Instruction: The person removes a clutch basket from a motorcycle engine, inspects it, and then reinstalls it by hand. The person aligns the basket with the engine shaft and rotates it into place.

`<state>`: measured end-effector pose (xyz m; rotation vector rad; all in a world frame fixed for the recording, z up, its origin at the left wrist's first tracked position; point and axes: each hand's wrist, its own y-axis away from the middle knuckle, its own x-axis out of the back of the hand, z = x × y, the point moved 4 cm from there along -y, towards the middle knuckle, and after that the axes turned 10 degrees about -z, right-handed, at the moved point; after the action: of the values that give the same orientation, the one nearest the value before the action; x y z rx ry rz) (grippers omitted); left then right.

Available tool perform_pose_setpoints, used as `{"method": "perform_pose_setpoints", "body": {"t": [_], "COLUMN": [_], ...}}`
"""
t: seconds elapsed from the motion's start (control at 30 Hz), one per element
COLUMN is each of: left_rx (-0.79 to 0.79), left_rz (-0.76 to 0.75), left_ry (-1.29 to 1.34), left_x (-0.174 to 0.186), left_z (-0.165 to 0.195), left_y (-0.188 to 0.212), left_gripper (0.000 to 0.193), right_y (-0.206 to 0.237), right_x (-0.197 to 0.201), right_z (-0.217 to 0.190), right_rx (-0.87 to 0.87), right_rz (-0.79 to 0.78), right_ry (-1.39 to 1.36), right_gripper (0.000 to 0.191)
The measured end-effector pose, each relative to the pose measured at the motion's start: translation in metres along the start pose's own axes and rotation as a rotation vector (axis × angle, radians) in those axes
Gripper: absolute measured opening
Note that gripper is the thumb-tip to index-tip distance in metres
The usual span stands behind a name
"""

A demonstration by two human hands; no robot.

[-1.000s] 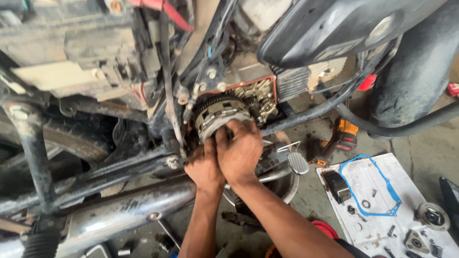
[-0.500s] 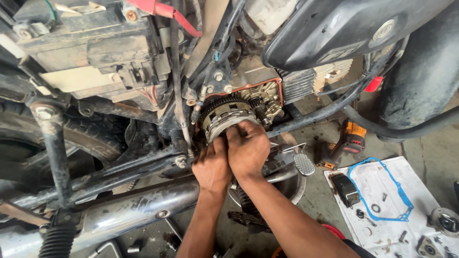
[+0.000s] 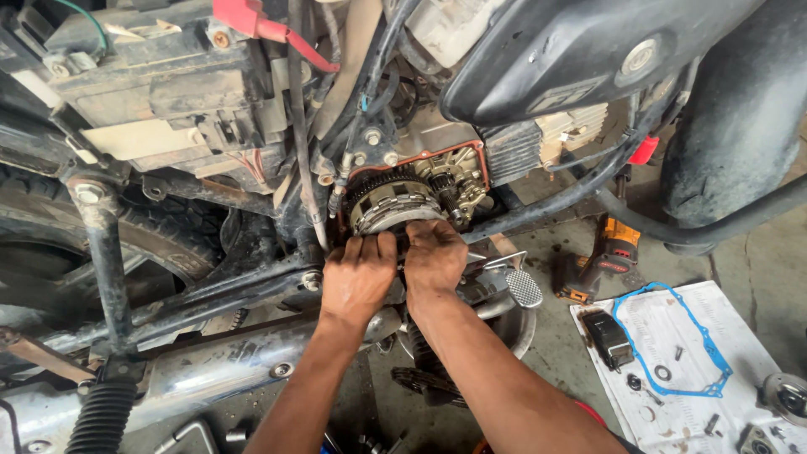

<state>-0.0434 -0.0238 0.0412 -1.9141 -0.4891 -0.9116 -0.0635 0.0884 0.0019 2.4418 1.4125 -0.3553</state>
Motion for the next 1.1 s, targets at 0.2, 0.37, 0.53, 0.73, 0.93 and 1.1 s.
{"method": "perform_pose_setpoints", "body": {"t": [0.2,0.37,0.53,0.73,0.93,1.1], "left_rx": [-0.019,0.071,0.045,0.033,0.010,-0.018], "left_rz": [-0.043,-0.016,0.020,-0.026,-0.033,-0.014], "left_ry": [0.020,0.051,0.130,0.137,0.137,0.111], "left_x": [-0.005,-0.004,0.001,0.001,0.002,0.002], "left_z": [-0.001,-0.002,-0.002,-0.004,-0.007,-0.007], "left_y": [0.000,0.002,0.004,0.001,0.000,-0.001], "left_gripper": [0.014,0.016,0.017,0.016,0.016,0.016], "right_y": [0.013,0.013,0.015,0.024,0.029,0.022], "right_x": [-0.001,-0.003,0.001,-0.002,-0.003,-0.002], "right_z": [-0.016,-0.019,-0.025,-0.038,-0.048,-0.035], "right_rx": [0.008,-0.045,0.050,0.005,0.051,0.012], "right_rz": [0.004,0.014,0.022,0.058,0.083,0.092], "right_ry": [0.215,0.115,0.341,0.389,0.481,0.362], "right_gripper": [0.009,0.007,0.012,0.011,0.012,0.011]}}
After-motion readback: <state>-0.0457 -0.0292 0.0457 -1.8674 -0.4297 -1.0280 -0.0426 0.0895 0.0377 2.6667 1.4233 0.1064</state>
